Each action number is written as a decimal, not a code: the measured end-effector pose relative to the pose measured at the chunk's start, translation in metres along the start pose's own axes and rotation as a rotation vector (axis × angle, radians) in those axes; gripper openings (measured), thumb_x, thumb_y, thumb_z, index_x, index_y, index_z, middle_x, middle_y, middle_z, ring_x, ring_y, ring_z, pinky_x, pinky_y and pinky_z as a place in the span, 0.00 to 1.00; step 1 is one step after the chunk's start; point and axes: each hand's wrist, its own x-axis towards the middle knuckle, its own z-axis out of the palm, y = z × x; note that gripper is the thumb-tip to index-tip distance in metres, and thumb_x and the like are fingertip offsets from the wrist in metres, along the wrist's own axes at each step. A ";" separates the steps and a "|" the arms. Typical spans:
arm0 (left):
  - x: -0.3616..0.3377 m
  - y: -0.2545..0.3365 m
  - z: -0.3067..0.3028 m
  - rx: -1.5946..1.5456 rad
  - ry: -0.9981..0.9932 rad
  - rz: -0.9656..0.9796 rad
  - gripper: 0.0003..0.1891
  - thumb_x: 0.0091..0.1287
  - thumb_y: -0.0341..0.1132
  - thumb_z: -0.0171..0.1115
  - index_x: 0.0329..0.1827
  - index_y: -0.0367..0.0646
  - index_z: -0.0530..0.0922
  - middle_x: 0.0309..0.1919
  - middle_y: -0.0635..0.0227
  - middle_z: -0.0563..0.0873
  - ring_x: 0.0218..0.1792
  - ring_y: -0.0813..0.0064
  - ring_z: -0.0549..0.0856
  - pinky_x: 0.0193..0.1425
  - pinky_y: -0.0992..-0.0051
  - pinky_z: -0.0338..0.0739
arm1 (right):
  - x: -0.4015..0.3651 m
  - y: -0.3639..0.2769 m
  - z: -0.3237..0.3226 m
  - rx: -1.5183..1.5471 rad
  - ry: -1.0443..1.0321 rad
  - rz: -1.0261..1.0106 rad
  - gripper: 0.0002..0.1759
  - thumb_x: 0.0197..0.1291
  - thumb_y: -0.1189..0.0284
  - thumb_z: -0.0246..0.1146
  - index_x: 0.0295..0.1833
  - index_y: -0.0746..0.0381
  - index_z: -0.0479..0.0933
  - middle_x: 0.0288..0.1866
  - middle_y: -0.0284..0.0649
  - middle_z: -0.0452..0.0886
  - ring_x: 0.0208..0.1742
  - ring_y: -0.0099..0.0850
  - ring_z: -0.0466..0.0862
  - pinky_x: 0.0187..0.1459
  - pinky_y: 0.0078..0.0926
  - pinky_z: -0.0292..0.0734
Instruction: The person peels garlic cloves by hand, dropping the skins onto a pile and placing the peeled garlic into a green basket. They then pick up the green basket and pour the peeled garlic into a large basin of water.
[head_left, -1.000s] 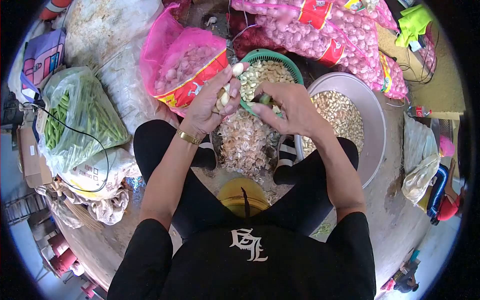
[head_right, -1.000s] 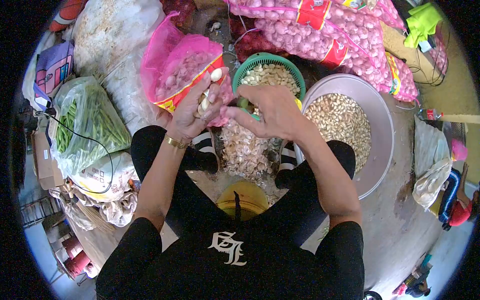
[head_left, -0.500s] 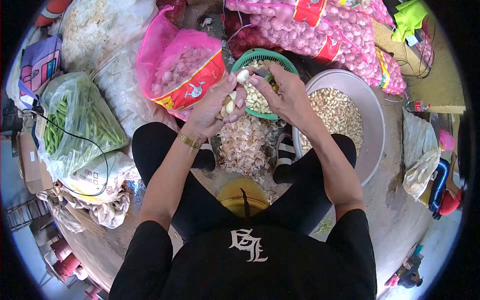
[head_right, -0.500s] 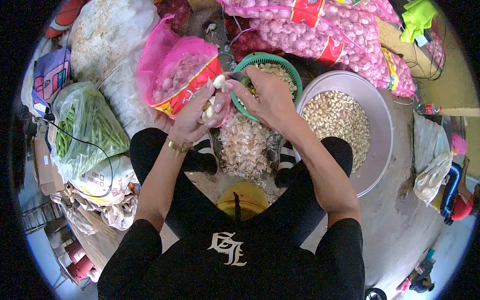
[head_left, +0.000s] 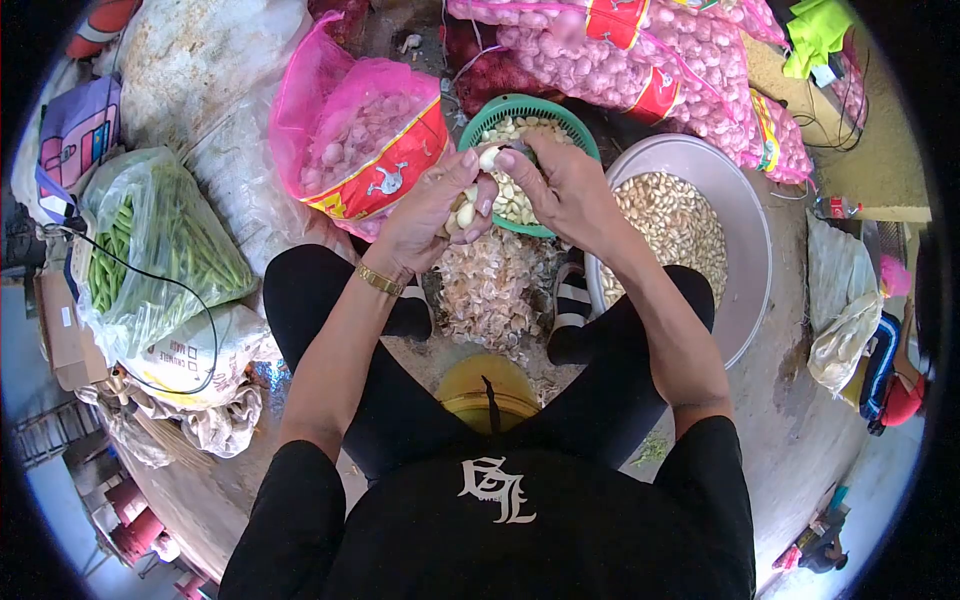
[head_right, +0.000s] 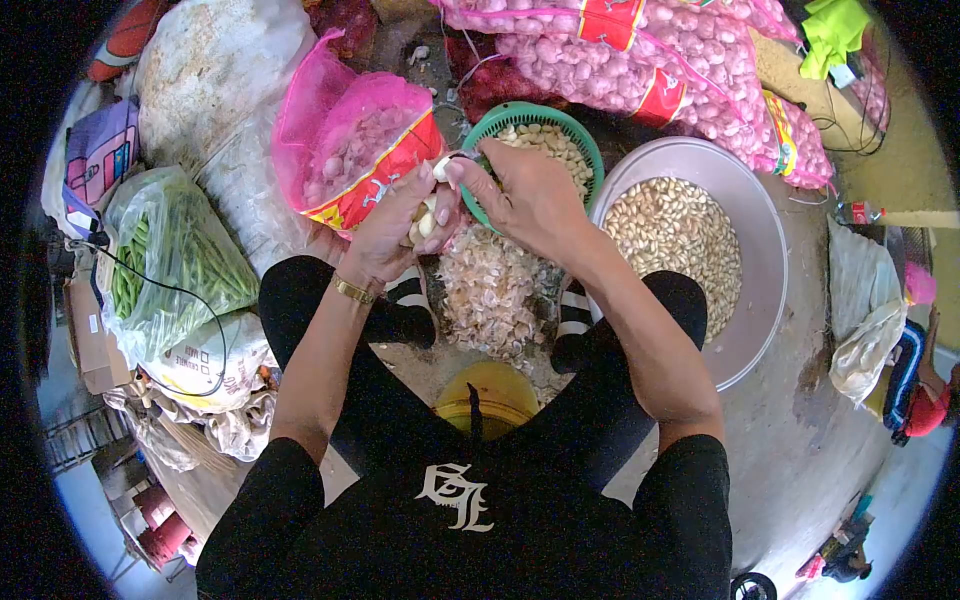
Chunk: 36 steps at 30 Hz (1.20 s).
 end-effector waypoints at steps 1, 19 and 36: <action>0.000 -0.001 -0.001 0.011 0.003 0.000 0.19 0.77 0.50 0.49 0.55 0.43 0.74 0.26 0.73 0.77 0.18 0.84 0.74 0.15 0.85 0.62 | 0.000 0.003 0.001 0.009 -0.030 0.003 0.24 0.70 0.52 0.56 0.41 0.65 0.76 0.26 0.55 0.79 0.30 0.55 0.81 0.32 0.47 0.73; 0.001 -0.001 -0.001 -0.257 0.066 0.000 0.23 0.78 0.50 0.47 0.67 0.46 0.67 0.27 0.76 0.74 0.16 0.84 0.69 0.16 0.87 0.62 | -0.002 -0.004 -0.002 -0.144 -0.183 -0.110 0.22 0.65 0.52 0.60 0.39 0.62 0.76 0.27 0.51 0.80 0.31 0.52 0.81 0.30 0.45 0.73; -0.005 -0.009 0.006 -0.155 0.120 0.035 0.18 0.75 0.52 0.52 0.49 0.45 0.74 0.24 0.77 0.74 0.17 0.86 0.69 0.16 0.86 0.61 | 0.010 0.007 0.004 0.313 0.055 -0.083 0.12 0.57 0.70 0.72 0.44 0.64 0.81 0.39 0.40 0.82 0.40 0.28 0.83 0.43 0.25 0.75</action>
